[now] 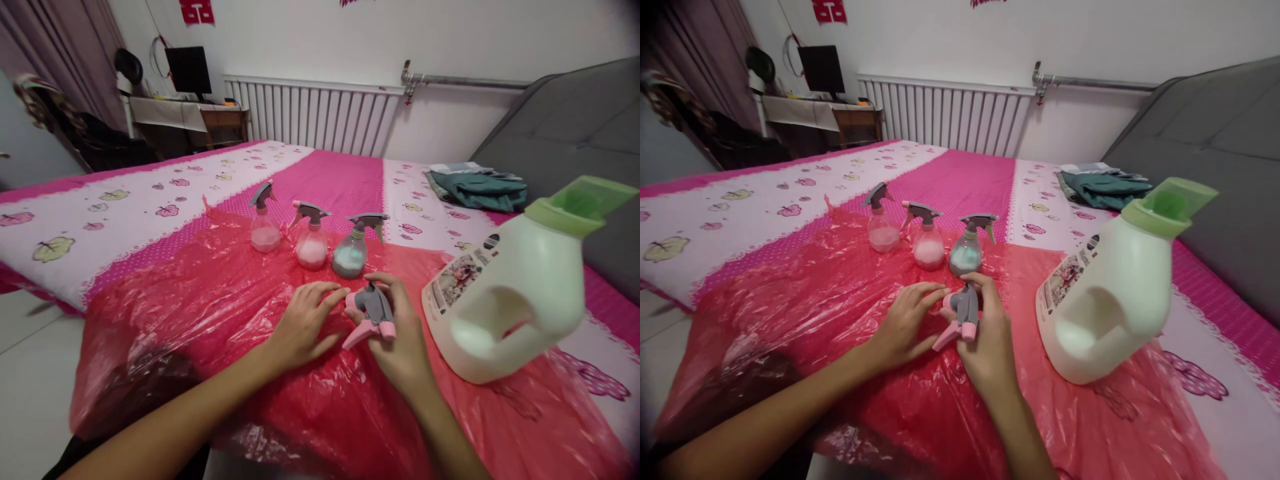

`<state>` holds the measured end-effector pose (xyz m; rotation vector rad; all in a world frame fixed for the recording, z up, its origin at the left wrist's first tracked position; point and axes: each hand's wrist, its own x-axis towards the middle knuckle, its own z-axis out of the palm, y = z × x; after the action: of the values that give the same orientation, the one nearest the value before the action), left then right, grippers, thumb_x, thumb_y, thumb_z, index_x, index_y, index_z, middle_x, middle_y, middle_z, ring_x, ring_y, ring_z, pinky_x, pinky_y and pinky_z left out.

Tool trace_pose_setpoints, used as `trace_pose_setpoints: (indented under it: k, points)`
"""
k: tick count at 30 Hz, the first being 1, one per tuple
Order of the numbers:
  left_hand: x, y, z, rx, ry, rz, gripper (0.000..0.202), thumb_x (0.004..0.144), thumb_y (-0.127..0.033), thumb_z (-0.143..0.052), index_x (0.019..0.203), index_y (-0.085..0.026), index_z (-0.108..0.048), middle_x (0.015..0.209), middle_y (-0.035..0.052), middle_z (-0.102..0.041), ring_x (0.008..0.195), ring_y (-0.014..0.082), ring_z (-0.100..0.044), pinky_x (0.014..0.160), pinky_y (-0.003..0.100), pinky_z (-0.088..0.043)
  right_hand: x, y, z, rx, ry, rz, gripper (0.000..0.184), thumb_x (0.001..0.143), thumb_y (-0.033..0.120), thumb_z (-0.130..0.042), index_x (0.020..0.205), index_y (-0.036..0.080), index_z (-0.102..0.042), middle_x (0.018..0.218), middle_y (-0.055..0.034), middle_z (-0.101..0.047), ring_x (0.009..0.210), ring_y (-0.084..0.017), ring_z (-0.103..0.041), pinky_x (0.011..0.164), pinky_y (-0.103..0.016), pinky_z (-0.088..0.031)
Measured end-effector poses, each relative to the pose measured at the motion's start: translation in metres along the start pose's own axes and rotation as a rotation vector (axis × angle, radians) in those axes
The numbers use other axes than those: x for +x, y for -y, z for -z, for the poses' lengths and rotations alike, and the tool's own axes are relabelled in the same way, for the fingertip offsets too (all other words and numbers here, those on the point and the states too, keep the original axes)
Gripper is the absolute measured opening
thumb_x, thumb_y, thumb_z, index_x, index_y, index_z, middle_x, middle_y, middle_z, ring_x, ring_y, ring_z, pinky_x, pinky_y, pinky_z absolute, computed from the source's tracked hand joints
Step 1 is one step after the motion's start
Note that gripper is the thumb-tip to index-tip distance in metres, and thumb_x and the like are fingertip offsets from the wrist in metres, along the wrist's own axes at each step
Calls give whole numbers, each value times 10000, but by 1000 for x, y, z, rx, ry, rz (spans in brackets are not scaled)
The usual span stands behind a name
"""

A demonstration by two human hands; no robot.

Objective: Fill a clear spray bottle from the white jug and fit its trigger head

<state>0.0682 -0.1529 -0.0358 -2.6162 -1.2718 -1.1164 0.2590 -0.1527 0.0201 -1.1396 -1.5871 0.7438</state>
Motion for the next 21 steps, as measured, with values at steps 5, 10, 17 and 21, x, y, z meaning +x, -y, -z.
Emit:
trace_pose_setpoints:
  k: [5,10,17,21]
  points:
    - [0,-1,3,-28,18,10,636,952,-306,-670,1524,-257,-396,1410,146,-588,1250,332,-589,1063,509,-507,2,-9,10,29,72,68,470,770,166,-706,1212,300,-622,1097,-36,-736,982,-231,-731,768,-323,-575]
    - [1,-2,6,-67,23,8,653,930,-277,-670,1522,-256,-397,1416,142,-585,1274,332,-582,1088,516,-498,3,-12,11,87,102,101,480,794,156,-741,1224,334,-625,1141,-19,-733,1037,-212,-731,823,-315,-596]
    - [1,2,9,-128,26,46,634,946,-308,-711,1496,-263,-400,1424,144,-586,1301,334,-599,1099,531,-520,8,-3,30,179,-40,130,476,757,197,-849,1178,317,-660,1132,-14,-724,1004,-186,-717,866,-318,-600]
    - [-1,6,13,-176,13,94,633,938,-359,-760,1472,-280,-429,1421,135,-594,1321,342,-607,1116,551,-525,14,-11,38,155,-223,-9,485,757,386,-889,1175,287,-665,1096,-18,-702,927,-190,-700,892,-393,-583]
